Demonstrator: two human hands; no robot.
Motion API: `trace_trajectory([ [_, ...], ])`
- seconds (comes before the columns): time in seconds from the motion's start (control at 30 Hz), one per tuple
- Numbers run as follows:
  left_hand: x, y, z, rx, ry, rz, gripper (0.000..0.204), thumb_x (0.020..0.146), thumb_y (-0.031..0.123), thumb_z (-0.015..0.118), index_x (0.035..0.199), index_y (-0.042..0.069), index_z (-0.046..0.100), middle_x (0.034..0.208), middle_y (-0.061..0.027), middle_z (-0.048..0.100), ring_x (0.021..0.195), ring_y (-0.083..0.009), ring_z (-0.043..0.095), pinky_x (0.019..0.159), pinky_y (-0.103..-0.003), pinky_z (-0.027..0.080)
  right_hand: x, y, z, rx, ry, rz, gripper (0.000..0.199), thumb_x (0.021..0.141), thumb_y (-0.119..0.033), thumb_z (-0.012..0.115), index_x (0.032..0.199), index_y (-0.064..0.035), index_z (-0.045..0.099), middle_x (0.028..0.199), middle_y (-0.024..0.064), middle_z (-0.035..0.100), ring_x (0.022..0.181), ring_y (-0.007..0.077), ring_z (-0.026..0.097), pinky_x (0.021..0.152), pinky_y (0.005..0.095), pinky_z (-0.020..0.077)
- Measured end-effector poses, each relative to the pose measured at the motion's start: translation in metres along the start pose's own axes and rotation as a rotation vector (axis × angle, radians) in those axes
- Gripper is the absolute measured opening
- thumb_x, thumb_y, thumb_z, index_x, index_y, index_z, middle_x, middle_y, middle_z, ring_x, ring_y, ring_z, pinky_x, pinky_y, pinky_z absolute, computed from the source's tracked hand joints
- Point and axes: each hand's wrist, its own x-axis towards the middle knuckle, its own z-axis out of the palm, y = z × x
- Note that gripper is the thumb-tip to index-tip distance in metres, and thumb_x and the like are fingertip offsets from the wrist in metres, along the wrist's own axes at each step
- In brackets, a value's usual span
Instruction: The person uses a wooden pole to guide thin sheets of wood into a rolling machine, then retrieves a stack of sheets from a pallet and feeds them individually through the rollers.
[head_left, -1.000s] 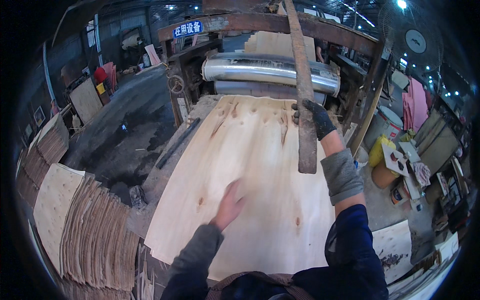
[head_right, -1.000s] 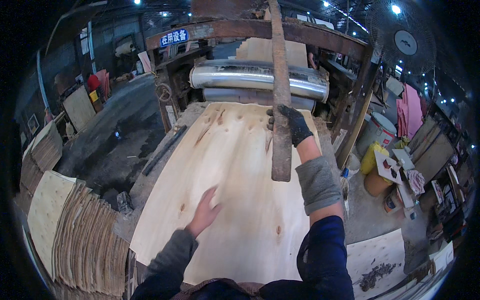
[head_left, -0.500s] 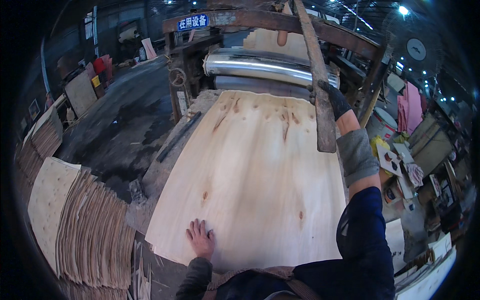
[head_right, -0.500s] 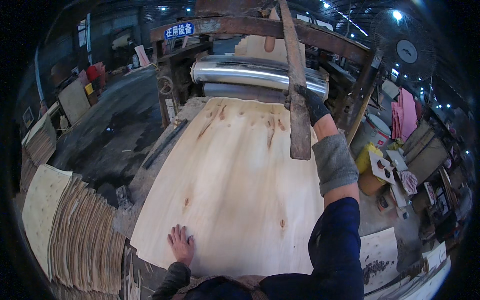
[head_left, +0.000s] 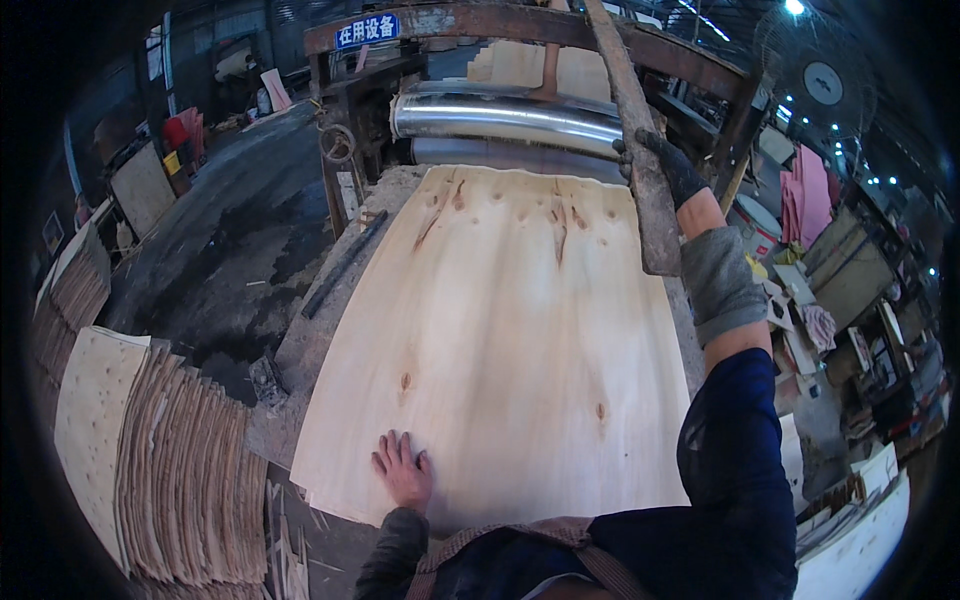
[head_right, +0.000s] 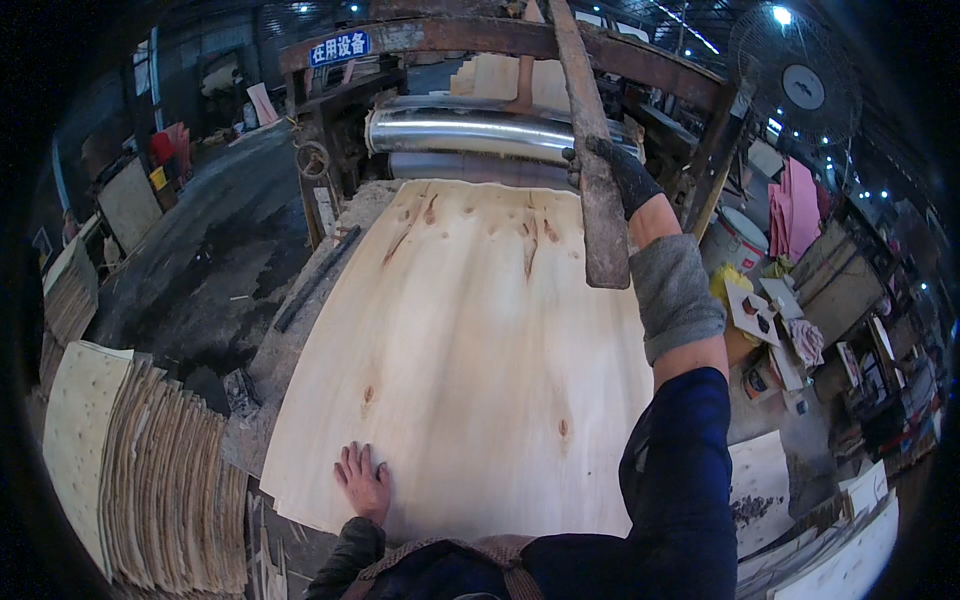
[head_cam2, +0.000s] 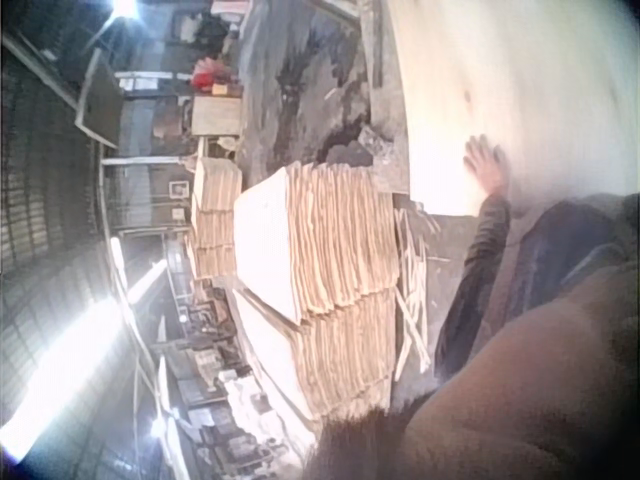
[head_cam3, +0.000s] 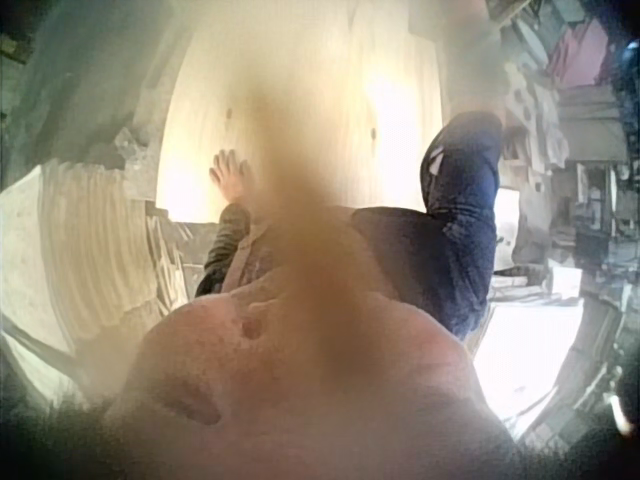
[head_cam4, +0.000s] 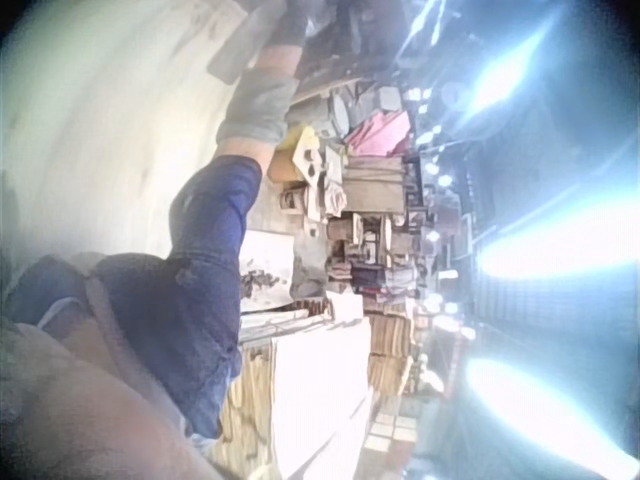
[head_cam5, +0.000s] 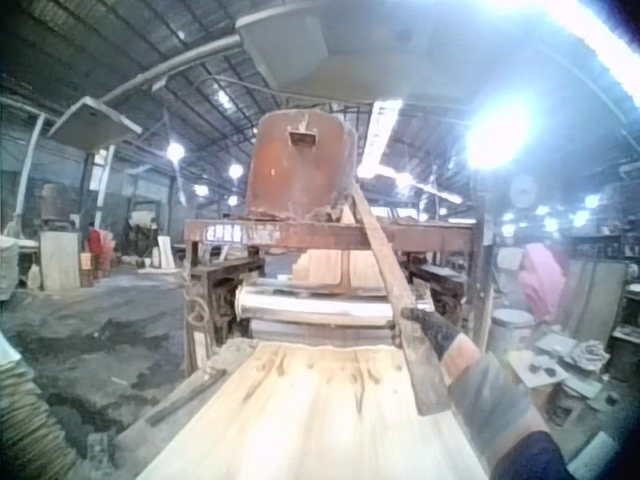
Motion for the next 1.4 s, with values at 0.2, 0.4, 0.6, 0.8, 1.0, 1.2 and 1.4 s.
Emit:
trace_trajectory([
  [0.2, 0.000, -0.003, 0.005, 0.008, 0.014, -0.009, 0.049, 0.078, 0.025, 0.057, 0.123, 0.005, 0.049, 0.134, -0.0158, 0.040, 0.129, -0.0335, 0.029, 0.106, -0.054, 0.018, 0.004, -0.008, 0.003, -0.043, -0.001, -0.006, 0.044, 0.081, -0.026, 0.066, 0.111, 0.0027, 0.052, 0.086, 0.0093, 0.061, 0.068, 0.0146, 0.060, 0.059, 0.0237, 0.0525],
  [0.4, 0.000, -0.003, 0.005, -0.006, 0.010, -0.015, 0.050, 0.078, 0.025, 0.058, 0.123, 0.005, 0.049, 0.135, -0.0158, 0.040, 0.129, -0.0334, 0.030, 0.106, -0.054, 0.017, 0.001, -0.013, 0.012, -0.045, 0.038, -0.072, 0.044, 0.079, -0.027, 0.068, 0.111, -0.0019, 0.052, 0.086, 0.0076, 0.062, 0.068, 0.0140, 0.060, 0.059, 0.0244, 0.0521],
  [0.6, 0.001, -0.001, 0.004, -0.011, 0.005, -0.020, 0.050, 0.078, 0.024, 0.058, 0.123, 0.005, 0.049, 0.134, -0.0160, 0.041, 0.129, -0.0337, 0.030, 0.106, -0.054, 0.017, -0.006, -0.018, 0.015, -0.043, 0.081, -0.052, 0.041, 0.080, -0.027, 0.067, 0.109, -0.0025, 0.052, 0.086, 0.0074, 0.062, 0.068, 0.0144, 0.061, 0.055, 0.0246, 0.0519],
  [0.8, 0.001, 0.000, 0.003, -0.012, 0.017, -0.012, 0.050, 0.077, 0.025, 0.058, 0.122, 0.005, 0.050, 0.133, -0.0159, 0.041, 0.129, -0.0336, 0.030, 0.106, -0.053, 0.018, 0.002, -0.015, 0.009, -0.018, 0.050, -0.074, 0.042, 0.081, -0.027, 0.066, 0.111, -0.0020, 0.051, 0.084, 0.0079, 0.062, 0.064, 0.0152, 0.061, 0.055, 0.0236, 0.0527],
  [1.0, 0.000, -0.002, 0.005, -0.008, 0.024, -0.004, 0.049, 0.078, 0.025, 0.058, 0.122, 0.005, 0.050, 0.133, -0.0158, 0.041, 0.128, -0.0333, 0.030, 0.106, -0.053, 0.018, 0.007, -0.016, -0.001, -0.078, 0.107, -0.009, 0.041, 0.081, -0.027, 0.066, 0.109, -0.0021, 0.052, 0.082, 0.0074, 0.062, 0.063, 0.0147, 0.061, 0.054, 0.0231, 0.0525],
  [1.2, 0.000, -0.003, 0.008, -0.005, 0.031, 0.001, 0.048, 0.078, 0.026, 0.057, 0.122, 0.005, 0.050, 0.134, -0.0158, 0.041, 0.128, -0.0332, 0.031, 0.106, -0.053, 0.018, 0.012, -0.016, -0.010, -0.108, 0.114, -0.022, 0.038, 0.080, -0.029, 0.067, 0.105, -0.0033, 0.056, 0.079, 0.0061, 0.062, 0.061, 0.0141, 0.060, 0.052, 0.0234, 0.0514],
  [1.4, -0.001, -0.004, 0.006, -0.002, 0.032, -0.010, 0.048, 0.079, 0.025, 0.056, 0.122, 0.005, 0.050, 0.134, -0.0155, 0.041, 0.129, -0.0329, 0.030, 0.106, -0.052, 0.017, 0.011, -0.015, -0.002, -0.096, 0.118, -0.035, 0.037, 0.081, -0.029, 0.066, 0.105, -0.0032, 0.056, 0.081, 0.0071, 0.062, 0.062, 0.0150, 0.060, 0.052, 0.0244, 0.0512],
])
